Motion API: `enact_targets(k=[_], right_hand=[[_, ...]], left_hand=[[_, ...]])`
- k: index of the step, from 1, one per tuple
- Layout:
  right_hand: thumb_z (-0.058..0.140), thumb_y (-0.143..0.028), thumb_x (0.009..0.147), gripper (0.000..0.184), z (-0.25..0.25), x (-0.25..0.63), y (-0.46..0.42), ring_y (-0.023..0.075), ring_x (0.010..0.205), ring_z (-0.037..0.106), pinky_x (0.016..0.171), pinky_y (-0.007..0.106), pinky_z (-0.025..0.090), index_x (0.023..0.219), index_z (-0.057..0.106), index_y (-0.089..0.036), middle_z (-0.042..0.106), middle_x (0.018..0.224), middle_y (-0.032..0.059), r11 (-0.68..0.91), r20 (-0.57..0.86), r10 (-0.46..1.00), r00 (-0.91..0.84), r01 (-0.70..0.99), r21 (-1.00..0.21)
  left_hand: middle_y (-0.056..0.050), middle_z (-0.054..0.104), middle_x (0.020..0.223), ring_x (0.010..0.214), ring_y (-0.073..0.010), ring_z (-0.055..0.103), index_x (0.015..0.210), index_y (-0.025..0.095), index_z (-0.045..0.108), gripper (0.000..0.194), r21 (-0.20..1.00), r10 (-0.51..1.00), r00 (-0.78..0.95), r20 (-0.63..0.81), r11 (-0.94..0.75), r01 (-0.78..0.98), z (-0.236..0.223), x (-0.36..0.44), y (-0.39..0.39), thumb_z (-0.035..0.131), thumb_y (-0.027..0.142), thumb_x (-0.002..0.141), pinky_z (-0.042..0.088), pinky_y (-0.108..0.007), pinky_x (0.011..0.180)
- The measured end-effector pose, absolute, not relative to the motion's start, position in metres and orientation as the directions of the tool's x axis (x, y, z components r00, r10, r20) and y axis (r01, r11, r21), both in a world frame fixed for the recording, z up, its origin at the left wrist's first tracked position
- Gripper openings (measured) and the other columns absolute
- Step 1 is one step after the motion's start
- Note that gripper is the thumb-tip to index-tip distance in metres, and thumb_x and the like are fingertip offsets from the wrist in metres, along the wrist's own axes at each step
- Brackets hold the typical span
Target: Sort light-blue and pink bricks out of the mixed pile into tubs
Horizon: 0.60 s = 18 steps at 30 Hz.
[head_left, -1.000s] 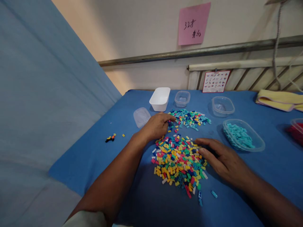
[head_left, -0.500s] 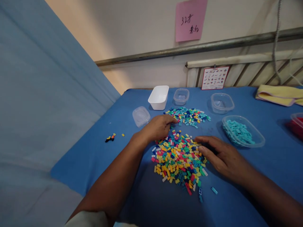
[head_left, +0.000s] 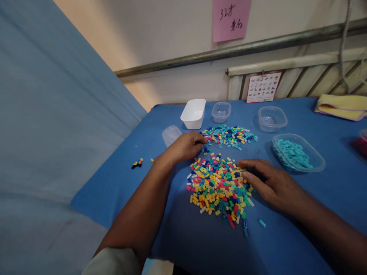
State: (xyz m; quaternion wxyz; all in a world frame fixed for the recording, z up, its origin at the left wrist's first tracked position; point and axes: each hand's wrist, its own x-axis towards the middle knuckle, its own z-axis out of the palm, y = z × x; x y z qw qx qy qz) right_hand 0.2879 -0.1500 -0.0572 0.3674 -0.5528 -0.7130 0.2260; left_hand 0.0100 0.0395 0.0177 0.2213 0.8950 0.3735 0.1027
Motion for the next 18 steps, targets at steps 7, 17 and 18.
enact_targets(k=[7, 17, 18], right_hand=[[0.060, -0.045, 0.110, 0.034, -0.060, 0.290, -0.152, 0.0270, 0.120, 0.073, 0.102, 0.047, 0.060, 0.141, 0.066, -0.032, 0.076, 0.133, 0.0059, 0.287, 0.274, 0.954, -0.123, 0.638, -0.714], [0.061, -0.044, 0.109, 0.033, -0.059, 0.289, -0.152, 0.0284, 0.119, 0.074, 0.102, 0.048, 0.061, 0.139, 0.068, -0.031, 0.076, 0.132, 0.0065, 0.296, 0.288, 0.950, -0.118, 0.633, -0.716], [0.060, -0.044, 0.110, 0.033, -0.059, 0.289, -0.152, 0.0285, 0.119, 0.074, 0.101, 0.048, 0.061, 0.139, 0.068, -0.031, 0.076, 0.132, 0.0068, 0.298, 0.290, 0.950, -0.120, 0.631, -0.716]], left_hand=[[-0.007, 0.078, 0.114, 0.099, -0.0226, 0.071, 0.122, 0.020, 0.078, 0.034, 0.356, 0.680, 0.727, -0.100, -0.658, 0.664, 0.013, 0.017, 0.036, 0.061, 0.011, 0.093, 0.053, -0.034, 0.088], [-0.010, 0.077, 0.104, 0.091, -0.0230, 0.068, 0.104, 0.016, 0.080, 0.021, 0.380, 0.795, 0.603, 0.066, -0.579, 0.722, 0.019, 0.009, 0.046, 0.060, 0.021, 0.101, 0.050, -0.036, 0.083], [-0.011, 0.077, 0.106, 0.094, -0.0236, 0.069, 0.104, 0.016, 0.080, 0.021, 0.378, 0.803, 0.587, 0.107, -0.579, 0.723, 0.017, 0.008, 0.048, 0.061, 0.023, 0.103, 0.051, -0.037, 0.086]])
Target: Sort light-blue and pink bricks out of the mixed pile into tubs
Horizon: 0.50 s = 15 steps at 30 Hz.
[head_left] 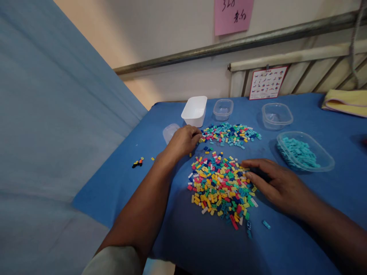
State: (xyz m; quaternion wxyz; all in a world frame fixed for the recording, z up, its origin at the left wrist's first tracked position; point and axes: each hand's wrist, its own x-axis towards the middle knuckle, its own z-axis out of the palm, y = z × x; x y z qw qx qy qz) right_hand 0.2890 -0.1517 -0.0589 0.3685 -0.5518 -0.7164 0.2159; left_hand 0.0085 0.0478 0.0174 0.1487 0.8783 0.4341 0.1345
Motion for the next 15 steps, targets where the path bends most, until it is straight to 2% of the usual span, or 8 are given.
enact_targets(k=[6, 12, 15], right_hand=[[0.061, -0.044, 0.109, 0.032, -0.058, 0.289, -0.152, 0.0279, 0.116, 0.075, 0.100, 0.048, 0.061, 0.137, 0.069, -0.030, 0.077, 0.129, 0.0064, 0.305, 0.303, 0.946, -0.116, 0.636, -0.709], [0.060, -0.044, 0.109, 0.033, -0.056, 0.289, -0.151, 0.0283, 0.115, 0.075, 0.098, 0.047, 0.062, 0.138, 0.069, -0.029, 0.077, 0.128, 0.0075, 0.307, 0.300, 0.946, -0.122, 0.632, -0.711], [0.059, -0.045, 0.110, 0.034, -0.056, 0.289, -0.151, 0.0283, 0.114, 0.075, 0.097, 0.047, 0.062, 0.139, 0.068, -0.029, 0.077, 0.128, 0.0082, 0.297, 0.289, 0.950, -0.120, 0.633, -0.715]], left_hand=[[-0.011, 0.076, 0.114, 0.103, -0.0242, 0.069, 0.111, 0.017, 0.080, 0.024, 0.329, 0.802, 0.568, 0.184, -0.594, 0.734, 0.011, 0.003, 0.054, 0.061, 0.013, 0.097, 0.053, -0.038, 0.097], [-0.008, 0.079, 0.104, 0.091, -0.0230, 0.071, 0.107, 0.018, 0.083, 0.026, 0.247, 0.805, 0.593, -0.032, -0.569, 0.785, 0.024, -0.011, 0.057, 0.065, 0.010, 0.090, 0.054, -0.035, 0.084], [-0.008, 0.080, 0.108, 0.093, -0.0222, 0.072, 0.110, 0.019, 0.083, 0.025, 0.258, 0.806, 0.590, -0.036, -0.563, 0.785, 0.026, -0.014, 0.056, 0.066, 0.012, 0.093, 0.054, -0.035, 0.086]])
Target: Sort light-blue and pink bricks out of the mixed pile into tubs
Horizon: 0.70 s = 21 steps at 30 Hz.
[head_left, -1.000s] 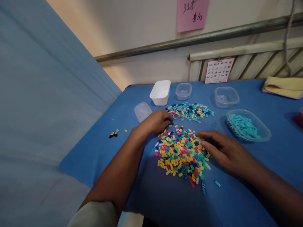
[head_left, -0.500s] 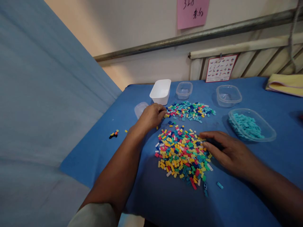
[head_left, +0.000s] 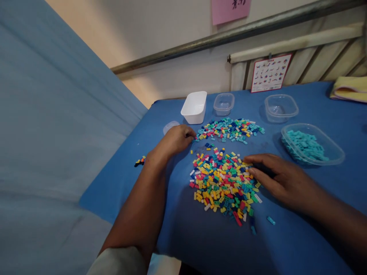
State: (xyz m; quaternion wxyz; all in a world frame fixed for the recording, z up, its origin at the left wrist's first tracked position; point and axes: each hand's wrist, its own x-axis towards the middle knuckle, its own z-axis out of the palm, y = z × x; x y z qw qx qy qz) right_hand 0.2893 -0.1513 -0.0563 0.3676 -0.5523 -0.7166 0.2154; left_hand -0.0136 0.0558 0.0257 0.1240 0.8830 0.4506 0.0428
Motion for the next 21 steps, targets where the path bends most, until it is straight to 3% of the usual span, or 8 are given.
enact_targets(k=[6, 13, 17, 21], right_hand=[[0.060, -0.045, 0.110, 0.034, -0.0578, 0.2904, -0.1519, 0.0291, 0.115, 0.075, 0.099, 0.049, 0.062, 0.138, 0.069, -0.028, 0.077, 0.129, 0.0087, 0.294, 0.286, 0.951, -0.120, 0.638, -0.711], [0.061, -0.045, 0.107, 0.035, -0.0543, 0.2897, -0.1520, 0.0306, 0.112, 0.077, 0.096, 0.050, 0.065, 0.135, 0.073, -0.027, 0.079, 0.127, 0.0097, 0.299, 0.301, 0.948, -0.106, 0.625, -0.721], [0.061, -0.046, 0.107, 0.036, -0.0534, 0.2890, -0.1517, 0.0307, 0.111, 0.078, 0.095, 0.050, 0.065, 0.135, 0.074, -0.028, 0.080, 0.127, 0.0098, 0.295, 0.298, 0.949, -0.102, 0.619, -0.728], [0.060, -0.046, 0.107, 0.035, -0.0538, 0.2893, -0.1521, 0.0304, 0.112, 0.077, 0.096, 0.050, 0.064, 0.134, 0.073, -0.028, 0.079, 0.126, 0.0095, 0.294, 0.293, 0.950, -0.108, 0.627, -0.722]], left_hand=[[-0.008, 0.079, 0.117, 0.104, -0.0237, 0.072, 0.115, 0.019, 0.081, 0.036, 0.226, 0.772, 0.626, -0.113, -0.593, 0.773, 0.0207, -0.0107, 0.0535, 0.060, 0.006, 0.089, 0.054, -0.035, 0.095], [-0.008, 0.076, 0.103, 0.086, -0.0222, 0.067, 0.115, 0.019, 0.077, 0.033, 0.252, 0.756, 0.640, -0.135, -0.599, 0.760, 0.0216, -0.0175, 0.0536, 0.066, 0.016, 0.085, 0.048, -0.033, 0.075], [-0.007, 0.075, 0.100, 0.083, -0.0213, 0.065, 0.115, 0.018, 0.077, 0.031, 0.278, 0.738, 0.660, -0.138, -0.611, 0.741, 0.0185, -0.0150, 0.0535, 0.067, 0.020, 0.086, 0.045, -0.032, 0.072], [-0.006, 0.075, 0.095, 0.080, -0.0205, 0.064, 0.107, 0.018, 0.077, 0.028, 0.328, 0.710, 0.690, -0.142, -0.624, 0.709, 0.0168, -0.0100, 0.0511, 0.060, 0.015, 0.085, 0.045, -0.031, 0.070]])
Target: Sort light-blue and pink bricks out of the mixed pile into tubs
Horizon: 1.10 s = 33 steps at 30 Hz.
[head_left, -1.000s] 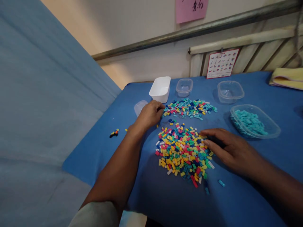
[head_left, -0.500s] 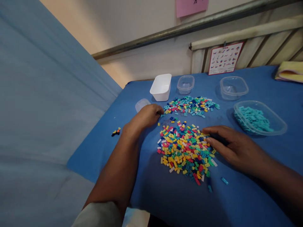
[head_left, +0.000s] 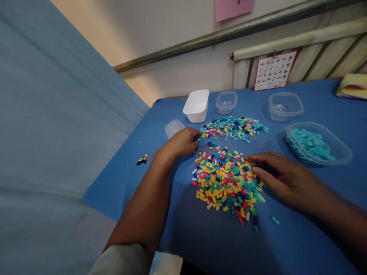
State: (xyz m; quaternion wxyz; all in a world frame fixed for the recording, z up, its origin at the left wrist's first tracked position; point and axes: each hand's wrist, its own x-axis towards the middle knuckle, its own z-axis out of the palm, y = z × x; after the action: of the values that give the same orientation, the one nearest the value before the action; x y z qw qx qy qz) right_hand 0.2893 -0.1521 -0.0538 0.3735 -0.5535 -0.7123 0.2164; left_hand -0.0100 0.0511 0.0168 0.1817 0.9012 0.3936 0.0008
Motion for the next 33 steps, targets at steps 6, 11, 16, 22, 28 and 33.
enact_targets(k=[6, 11, 16, 22, 28, 33], right_hand=[[0.059, -0.046, 0.109, 0.035, -0.056, 0.290, -0.153, 0.0295, 0.114, 0.076, 0.099, 0.049, 0.062, 0.137, 0.071, -0.029, 0.078, 0.129, 0.0090, 0.298, 0.294, 0.949, -0.116, 0.637, -0.711], [0.060, -0.046, 0.109, 0.034, -0.057, 0.290, -0.152, 0.0302, 0.113, 0.076, 0.097, 0.049, 0.064, 0.136, 0.071, -0.028, 0.078, 0.128, 0.0095, 0.301, 0.296, 0.948, -0.117, 0.632, -0.714], [0.061, -0.046, 0.108, 0.034, -0.059, 0.291, -0.153, 0.0299, 0.115, 0.076, 0.098, 0.049, 0.064, 0.137, 0.071, -0.031, 0.078, 0.130, 0.0078, 0.293, 0.289, 0.951, -0.111, 0.626, -0.722], [0.061, -0.047, 0.108, 0.034, -0.057, 0.291, -0.154, 0.0307, 0.113, 0.076, 0.096, 0.050, 0.065, 0.136, 0.072, -0.030, 0.078, 0.129, 0.0089, 0.288, 0.289, 0.952, -0.104, 0.628, -0.723], [0.061, -0.045, 0.108, 0.033, -0.056, 0.290, -0.153, 0.0298, 0.113, 0.077, 0.097, 0.048, 0.064, 0.136, 0.072, -0.031, 0.078, 0.128, 0.0077, 0.298, 0.296, 0.949, -0.112, 0.631, -0.716], [0.061, -0.045, 0.107, 0.034, -0.056, 0.290, -0.151, 0.0312, 0.113, 0.076, 0.097, 0.049, 0.063, 0.135, 0.072, -0.028, 0.079, 0.127, 0.0095, 0.296, 0.293, 0.950, -0.112, 0.631, -0.717]], left_hand=[[-0.008, 0.078, 0.105, 0.086, -0.0220, 0.068, 0.115, 0.017, 0.078, 0.040, 0.359, 0.741, 0.648, -0.178, -0.564, 0.744, 0.017, -0.015, 0.052, 0.060, 0.009, 0.080, 0.050, -0.032, 0.075], [-0.008, 0.079, 0.112, 0.093, -0.0210, 0.070, 0.122, 0.016, 0.078, 0.050, 0.392, 0.760, 0.612, -0.219, -0.506, 0.768, 0.026, -0.023, 0.052, 0.057, 0.002, 0.079, 0.054, -0.032, 0.084], [-0.008, 0.078, 0.113, 0.096, -0.0219, 0.071, 0.123, 0.017, 0.078, 0.045, 0.378, 0.767, 0.613, -0.188, -0.520, 0.766, 0.031, -0.024, 0.049, 0.061, 0.005, 0.083, 0.054, -0.033, 0.087], [-0.007, 0.078, 0.113, 0.095, -0.0230, 0.070, 0.123, 0.020, 0.079, 0.037, 0.317, 0.743, 0.642, -0.188, -0.573, 0.756, 0.023, -0.015, 0.048, 0.071, 0.015, 0.087, 0.052, -0.033, 0.083], [-0.006, 0.079, 0.105, 0.086, -0.0208, 0.068, 0.113, 0.020, 0.079, 0.027, 0.280, 0.720, 0.672, -0.172, -0.618, 0.734, 0.023, -0.005, 0.043, 0.065, 0.016, 0.091, 0.046, -0.031, 0.074], [-0.006, 0.077, 0.102, 0.085, -0.0214, 0.066, 0.114, 0.020, 0.078, 0.028, 0.244, 0.687, 0.714, -0.133, -0.676, 0.696, 0.024, 0.000, 0.038, 0.064, 0.019, 0.089, 0.045, -0.033, 0.074]])
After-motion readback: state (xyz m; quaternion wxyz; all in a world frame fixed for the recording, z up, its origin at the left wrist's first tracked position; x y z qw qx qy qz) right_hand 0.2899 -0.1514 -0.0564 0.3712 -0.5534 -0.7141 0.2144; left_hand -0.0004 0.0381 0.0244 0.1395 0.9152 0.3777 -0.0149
